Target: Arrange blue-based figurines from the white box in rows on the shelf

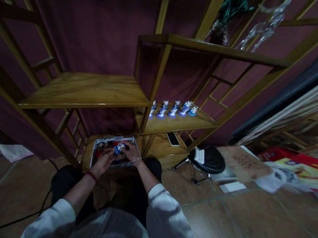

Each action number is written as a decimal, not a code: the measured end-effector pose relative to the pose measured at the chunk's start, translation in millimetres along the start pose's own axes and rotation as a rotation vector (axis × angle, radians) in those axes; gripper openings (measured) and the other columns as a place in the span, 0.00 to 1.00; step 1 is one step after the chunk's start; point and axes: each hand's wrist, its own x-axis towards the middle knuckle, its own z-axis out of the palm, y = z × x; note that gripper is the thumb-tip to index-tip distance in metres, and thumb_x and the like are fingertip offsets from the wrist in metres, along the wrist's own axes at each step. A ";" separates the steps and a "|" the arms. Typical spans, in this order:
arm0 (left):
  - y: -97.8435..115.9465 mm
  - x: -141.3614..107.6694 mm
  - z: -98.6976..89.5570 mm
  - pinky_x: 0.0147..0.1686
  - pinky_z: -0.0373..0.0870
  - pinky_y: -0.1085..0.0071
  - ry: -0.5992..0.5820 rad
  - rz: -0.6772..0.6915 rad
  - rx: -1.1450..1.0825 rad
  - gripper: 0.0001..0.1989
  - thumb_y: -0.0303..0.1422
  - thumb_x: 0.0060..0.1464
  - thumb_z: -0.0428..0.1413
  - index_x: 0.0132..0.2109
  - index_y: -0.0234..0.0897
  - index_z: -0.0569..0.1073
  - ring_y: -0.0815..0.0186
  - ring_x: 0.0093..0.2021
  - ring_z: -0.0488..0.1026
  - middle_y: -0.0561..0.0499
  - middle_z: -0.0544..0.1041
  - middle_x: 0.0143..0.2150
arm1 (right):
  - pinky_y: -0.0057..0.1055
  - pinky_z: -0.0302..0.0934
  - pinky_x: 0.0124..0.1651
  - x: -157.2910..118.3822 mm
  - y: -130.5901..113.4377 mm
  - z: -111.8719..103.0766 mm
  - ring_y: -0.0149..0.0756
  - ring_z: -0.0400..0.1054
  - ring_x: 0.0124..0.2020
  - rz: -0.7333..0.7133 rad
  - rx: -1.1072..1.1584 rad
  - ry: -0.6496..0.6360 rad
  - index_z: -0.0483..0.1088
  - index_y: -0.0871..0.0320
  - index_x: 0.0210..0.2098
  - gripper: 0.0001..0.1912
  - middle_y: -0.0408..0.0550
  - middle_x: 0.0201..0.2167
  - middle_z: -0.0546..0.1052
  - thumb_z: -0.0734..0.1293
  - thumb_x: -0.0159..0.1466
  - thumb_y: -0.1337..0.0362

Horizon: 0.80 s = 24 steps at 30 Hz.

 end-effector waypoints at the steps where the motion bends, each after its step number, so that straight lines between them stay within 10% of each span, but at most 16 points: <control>1: -0.3 0.6 -0.5 0.38 0.71 0.67 0.000 -0.004 -0.011 0.08 0.22 0.37 0.61 0.23 0.31 0.69 0.71 0.28 0.72 0.54 0.73 0.24 | 0.31 0.61 0.47 0.5 0.1 0.0 0.32 0.68 0.40 -0.007 0.006 -0.003 0.70 0.53 0.41 0.15 0.41 0.38 0.75 0.64 0.53 0.64; 24: -11.4 22.6 -0.6 0.36 0.71 0.68 0.042 -0.167 0.383 0.06 0.27 0.42 0.60 0.31 0.32 0.71 0.67 0.32 0.73 0.50 0.75 0.28 | 0.31 0.63 0.44 -4.8 13.2 2.9 0.32 0.69 0.37 0.183 -0.212 0.020 0.70 0.53 0.43 0.17 0.40 0.35 0.75 0.64 0.52 0.67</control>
